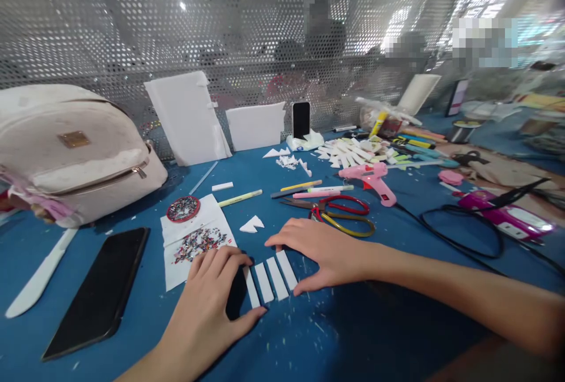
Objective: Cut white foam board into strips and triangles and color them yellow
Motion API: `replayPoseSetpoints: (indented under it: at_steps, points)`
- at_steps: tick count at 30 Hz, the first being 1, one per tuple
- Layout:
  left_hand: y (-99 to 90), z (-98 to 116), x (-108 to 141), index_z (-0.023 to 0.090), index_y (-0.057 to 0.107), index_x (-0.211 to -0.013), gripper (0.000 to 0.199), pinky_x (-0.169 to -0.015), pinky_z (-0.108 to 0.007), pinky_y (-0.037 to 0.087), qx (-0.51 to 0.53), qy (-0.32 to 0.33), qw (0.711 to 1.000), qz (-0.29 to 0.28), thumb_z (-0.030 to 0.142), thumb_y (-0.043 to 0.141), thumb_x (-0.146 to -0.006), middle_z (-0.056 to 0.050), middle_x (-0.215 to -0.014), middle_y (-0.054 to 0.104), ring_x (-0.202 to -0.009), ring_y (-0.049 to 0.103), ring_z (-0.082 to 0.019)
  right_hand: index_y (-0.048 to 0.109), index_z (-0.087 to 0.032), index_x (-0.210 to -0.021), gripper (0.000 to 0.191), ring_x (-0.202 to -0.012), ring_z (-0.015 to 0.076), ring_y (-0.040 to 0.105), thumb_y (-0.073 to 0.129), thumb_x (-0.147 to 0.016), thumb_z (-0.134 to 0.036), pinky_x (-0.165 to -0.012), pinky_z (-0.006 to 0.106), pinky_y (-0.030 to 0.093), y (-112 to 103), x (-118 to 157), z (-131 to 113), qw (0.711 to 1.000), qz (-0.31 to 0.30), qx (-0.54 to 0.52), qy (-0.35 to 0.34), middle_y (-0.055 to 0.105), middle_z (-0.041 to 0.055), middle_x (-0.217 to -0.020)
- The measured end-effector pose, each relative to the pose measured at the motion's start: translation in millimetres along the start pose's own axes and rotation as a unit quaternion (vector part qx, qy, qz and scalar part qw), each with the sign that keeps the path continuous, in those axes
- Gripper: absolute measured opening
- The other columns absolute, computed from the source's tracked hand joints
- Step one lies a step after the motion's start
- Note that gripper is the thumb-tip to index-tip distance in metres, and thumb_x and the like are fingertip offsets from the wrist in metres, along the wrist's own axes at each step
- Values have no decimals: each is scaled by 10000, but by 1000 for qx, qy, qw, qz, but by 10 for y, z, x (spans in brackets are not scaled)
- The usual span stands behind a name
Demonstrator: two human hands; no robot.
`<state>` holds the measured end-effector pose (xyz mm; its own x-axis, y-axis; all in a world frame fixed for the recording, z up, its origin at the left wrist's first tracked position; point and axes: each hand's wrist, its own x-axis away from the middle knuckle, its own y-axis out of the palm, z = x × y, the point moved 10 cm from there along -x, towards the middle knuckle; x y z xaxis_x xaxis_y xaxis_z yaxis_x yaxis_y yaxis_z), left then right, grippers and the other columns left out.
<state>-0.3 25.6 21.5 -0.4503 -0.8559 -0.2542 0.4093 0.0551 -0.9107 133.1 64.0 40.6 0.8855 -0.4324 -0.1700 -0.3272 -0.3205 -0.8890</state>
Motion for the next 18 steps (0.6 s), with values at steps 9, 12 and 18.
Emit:
replayPoseSetpoints:
  at_steps: [9,12,18]
  points:
    - [-479,-469,-61,291,546,-1315,546,-948,-442,502,16,-20,1000,-6,575,692,-873,-89,-1294,657,-1138,629,-331,524,-183,-1390,592,-1131,253,561,712,-900,-458,-965,380,449,-100,4,15,999,28,-35,19,654,114,-1228]
    - [-562,-764,-1,312,648,-1186,352,-867,-383,536,10,-38,998,-40,461,699,-871,-57,-1189,717,-1043,683,-309,549,-185,-1339,456,-1083,235,572,651,-955,-408,-934,379,464,-143,14,28,998,40,-37,30,667,104,-1184]
    - [-394,-859,123,278,707,-1038,208,-798,-311,553,66,-47,993,-83,333,692,-838,-52,-1095,716,-928,696,-247,551,-174,-1316,373,-1073,226,569,622,-969,-289,-916,371,465,-118,19,19,998,47,-29,12,675,95,-1170]
